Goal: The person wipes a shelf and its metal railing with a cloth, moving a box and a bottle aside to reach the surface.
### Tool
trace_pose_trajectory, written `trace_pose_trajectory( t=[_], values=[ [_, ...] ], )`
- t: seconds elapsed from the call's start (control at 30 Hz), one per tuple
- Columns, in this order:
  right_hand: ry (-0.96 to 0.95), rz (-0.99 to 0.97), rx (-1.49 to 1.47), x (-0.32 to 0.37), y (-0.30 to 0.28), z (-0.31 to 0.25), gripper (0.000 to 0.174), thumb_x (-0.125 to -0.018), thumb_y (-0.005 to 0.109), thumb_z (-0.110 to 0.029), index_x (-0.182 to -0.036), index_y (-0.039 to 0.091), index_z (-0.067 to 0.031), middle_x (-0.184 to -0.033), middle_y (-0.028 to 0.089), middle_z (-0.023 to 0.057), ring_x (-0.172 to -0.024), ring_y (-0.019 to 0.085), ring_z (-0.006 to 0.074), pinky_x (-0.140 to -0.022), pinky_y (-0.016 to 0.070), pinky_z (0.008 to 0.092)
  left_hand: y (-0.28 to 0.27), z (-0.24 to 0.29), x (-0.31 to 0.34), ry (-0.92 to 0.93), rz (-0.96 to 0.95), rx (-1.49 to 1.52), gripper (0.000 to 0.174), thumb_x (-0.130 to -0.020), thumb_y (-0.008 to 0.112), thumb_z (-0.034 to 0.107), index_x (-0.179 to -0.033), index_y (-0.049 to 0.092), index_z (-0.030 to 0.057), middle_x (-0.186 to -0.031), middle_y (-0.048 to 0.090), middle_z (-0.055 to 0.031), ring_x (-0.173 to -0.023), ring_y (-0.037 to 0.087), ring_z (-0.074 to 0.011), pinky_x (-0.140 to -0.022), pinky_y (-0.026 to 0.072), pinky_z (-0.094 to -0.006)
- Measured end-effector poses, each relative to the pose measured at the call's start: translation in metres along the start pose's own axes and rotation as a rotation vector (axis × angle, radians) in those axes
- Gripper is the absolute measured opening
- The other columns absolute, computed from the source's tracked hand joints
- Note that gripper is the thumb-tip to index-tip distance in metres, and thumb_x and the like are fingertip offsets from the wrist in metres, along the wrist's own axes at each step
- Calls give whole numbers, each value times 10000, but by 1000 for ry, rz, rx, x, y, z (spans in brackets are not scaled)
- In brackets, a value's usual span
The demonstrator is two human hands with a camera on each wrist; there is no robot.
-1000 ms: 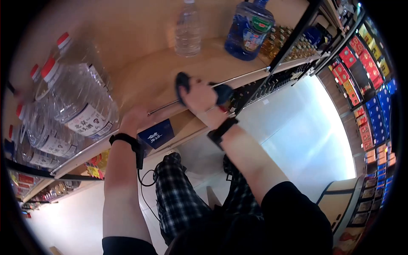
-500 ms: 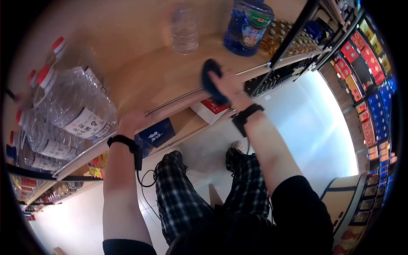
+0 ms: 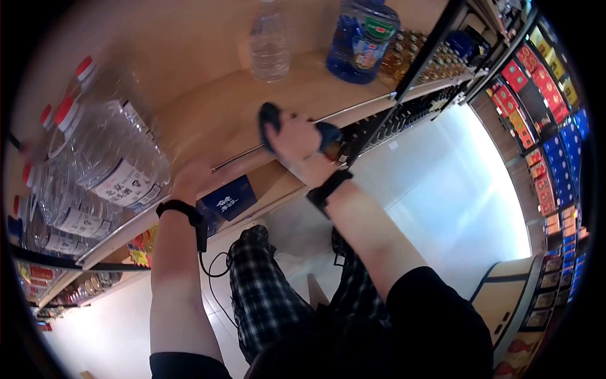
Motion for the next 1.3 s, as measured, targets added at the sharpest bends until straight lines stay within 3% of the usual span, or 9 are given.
trace_pose_trajectory(
  t=[0.13, 0.23, 0.37, 0.47, 0.63, 0.8, 1.1, 1.2, 1.3],
  values=[
    [-97, -78, -137, 29, -4, -50, 481, -855, 525, -495, -1103, 556, -84, -1030, 555, 245, -877, 626, 427, -693, 549, 452, -11, 12, 0, -52, -78, -161, 529, -777, 558, 518, -937, 692, 32, -893, 647, -253, -873, 626, -402, -793, 493, -451],
    [-169, -104, -223, 24, -1, -45, 483, -837, 543, -497, -1081, 581, -81, -989, 585, 235, -859, 632, 401, -695, 537, 451, -24, 26, 7, -139, -166, -224, 533, -806, 511, 501, -961, 689, 23, -985, 650, -229, -955, 620, -381, -866, 484, -438],
    [-96, -205, -252, 1, -14, -1, 500, -844, 522, -533, -1026, 598, -75, -995, 639, 219, -916, 631, 374, -755, 510, 472, -6, 4, -2, -126, -181, -168, 587, -806, 504, 537, -993, 678, 9, -1047, 640, -220, -1011, 604, -367, -903, 469, -425],
    [-53, -20, -98, -23, -9, 59, 557, -858, 472, -572, -1084, 579, -74, -1039, 634, 215, -946, 621, 396, -806, 494, 485, -3, 5, 2, -65, -83, -109, 545, -828, 489, 533, -1015, 681, 58, -1044, 641, -221, -986, 600, -398, -882, 465, -441],
    [173, -52, 62, -61, -27, 118, 577, -856, 466, -584, -1131, 582, -91, -1045, 618, 239, -947, 626, 388, -804, 508, 469, -24, 21, 13, -43, -113, -28, 561, -819, 495, 537, -1032, 669, 48, -1053, 634, -227, -991, 602, -385, -890, 462, -435],
    [180, 6, 124, -42, -18, 73, 525, -860, 488, -526, -1135, 575, -86, -1062, 573, 259, -909, 631, 418, -762, 530, 473, -16, 15, 8, 6, -41, -5, 561, -795, 523, 534, -1021, 665, 40, -989, 637, -240, -955, 602, -397, -865, 473, -440],
    [-128, -139, -97, 22, 1, -68, 473, -843, 537, -483, -1063, 586, -67, -986, 602, 237, -825, 644, 402, -657, 545, 455, 3, 0, -6, -86, -85, -15, 462, -780, 584, 473, -951, 697, 59, -960, 663, -201, -929, 632, -372, -823, 499, -431],
    [-154, -162, -191, 20, 3, -70, 471, -822, 563, -476, -1062, 608, -73, -990, 584, 225, -851, 631, 389, -686, 539, 441, -11, 9, -1, -35, -88, -4, 445, -774, 598, 467, -925, 704, 62, -981, 660, -201, -933, 632, -366, -819, 500, -430],
    [-200, -204, -304, 15, -2, -43, 514, -829, 533, -504, -1081, 602, -62, -1060, 611, 233, -921, 630, 395, -760, 517, 471, -11, 12, -3, -118, -151, -152, 536, -791, 546, 517, -962, 693, 31, -1029, 646, -220, -983, 618, -362, -865, 480, -432]
  ],
)
Point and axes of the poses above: each hand's wrist, its own x-axis away from the middle knuckle, its own y-axis out of the palm, z = x × y, the point moved 1 cm from there along -x, towards the middle knuckle
